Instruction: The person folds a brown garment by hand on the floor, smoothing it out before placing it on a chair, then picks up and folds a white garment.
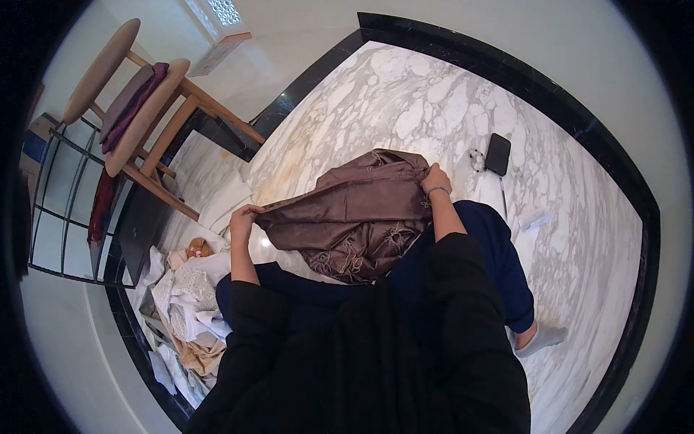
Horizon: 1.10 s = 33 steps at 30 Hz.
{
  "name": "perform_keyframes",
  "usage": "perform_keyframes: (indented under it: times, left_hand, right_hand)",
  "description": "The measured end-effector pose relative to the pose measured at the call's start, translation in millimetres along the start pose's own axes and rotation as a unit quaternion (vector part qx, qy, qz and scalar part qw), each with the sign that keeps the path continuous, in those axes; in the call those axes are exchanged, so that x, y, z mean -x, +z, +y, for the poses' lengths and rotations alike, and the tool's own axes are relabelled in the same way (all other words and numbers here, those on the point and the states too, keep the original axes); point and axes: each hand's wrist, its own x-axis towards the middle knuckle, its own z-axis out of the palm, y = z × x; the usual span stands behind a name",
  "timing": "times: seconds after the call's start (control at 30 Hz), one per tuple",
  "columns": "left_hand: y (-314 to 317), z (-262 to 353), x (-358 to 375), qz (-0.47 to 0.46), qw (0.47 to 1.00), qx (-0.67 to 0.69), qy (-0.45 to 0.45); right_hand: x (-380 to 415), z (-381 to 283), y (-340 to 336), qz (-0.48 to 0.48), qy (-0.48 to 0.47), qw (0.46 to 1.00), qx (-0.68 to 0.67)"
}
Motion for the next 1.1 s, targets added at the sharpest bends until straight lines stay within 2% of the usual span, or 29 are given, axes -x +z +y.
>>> perform_keyframes:
  times: [0.07,0.13,0.17,0.2,0.23,0.27,0.3,0.33,0.37,0.4,0.43,0.5,0.53,0.63,0.73,0.83,0.93,1.03,1.1]
  left_hand:
    - [1.2,7.7,4.8,0.045,0.989,-0.141,-0.009]
    - [7.0,43.9,27.4,0.133,0.962,-0.234,0.036]
    - [14.8,58.8,36.3,0.177,0.942,-0.278,0.059]
    - [24.5,65.7,35.7,0.145,0.958,-0.225,0.104]
    - [39.6,81.7,41.7,0.088,0.987,-0.056,0.118]
    - [51.9,110.9,53.5,0.034,0.987,0.009,0.156]
    - [60.2,146.9,71.3,-0.110,0.976,0.182,0.042]
    - [74.8,162.7,82.1,-0.188,0.945,0.266,0.018]
    - [90.1,170.6,90.8,-0.244,0.909,0.337,0.031]
    - [97.2,185.1,103.2,-0.260,0.891,0.370,0.031]
    - [106.2,188.2,107.7,-0.229,0.902,0.359,0.073]
    - [113.9,193.1,112.1,-0.168,0.916,0.330,0.156]
    - [112.2,192.3,113.3,-0.169,0.910,0.360,0.120]
    - [101.6,183.2,106.1,-0.174,0.952,0.232,0.098]
    - [112.2,160.6,91.0,-0.177,0.937,0.287,0.090]
    - [105.7,166.8,88.0,-0.185,0.929,0.311,0.080]
    - [106.8,153.1,78.1,-0.162,0.898,0.405,0.057]
    - [79.7,146.2,69.4,-0.077,0.866,0.494,-0.011]
    - [46.8,132.1,56.3,-0.032,0.813,0.581,0.012]
  right_hand:
    - [-2.0,0.1,3.8,-0.009,-0.022,0.999,-0.043]
    - [-3.0,-5.0,5.0,-0.032,-0.067,0.993,-0.090]
    - [0.2,-12.7,4.6,-0.073,-0.114,0.976,-0.173]
    - [8.5,-24.6,3.5,-0.116,-0.158,0.948,-0.252]
    - [27.1,-41.1,0.6,-0.148,-0.177,0.910,-0.344]
    - [54.7,-62.7,-6.9,-0.179,-0.192,0.863,-0.432]
    - [81.7,-84.7,-18.5,-0.209,-0.225,0.839,-0.450]
    - [108.3,-104.3,-37.2,-0.269,-0.223,0.823,-0.448]
    - [131.0,-121.3,-48.2,-0.300,-0.223,0.806,-0.459]
    - [135.4,-128.8,-38.2,-0.307,-0.257,0.789,-0.465]
    - [138.3,-134.3,-30.6,-0.313,-0.291,0.771,-0.472]
    - [152.8,-142.2,-30.1,-0.323,-0.243,0.760,-0.509]
    - [157.5,-144.7,-32.3,-0.328,-0.218,0.754,-0.527]
    - [157.0,-144.0,-38.8,-0.364,-0.090,0.734,-0.566]
    - [158.5,-146.7,-41.3,-0.346,-0.114,0.745,-0.558]
    - [148.5,-140.6,-26.5,-0.270,-0.198,0.795,-0.505]
    - [141.0,-138.3,-33.3,-0.218,-0.219,0.792,-0.526]
    - [125.6,-130.7,-59.5,-0.177,-0.164,0.752,-0.613]
    - [122.5,-125.0,-98.8,-0.144,-0.133,0.690,-0.696]
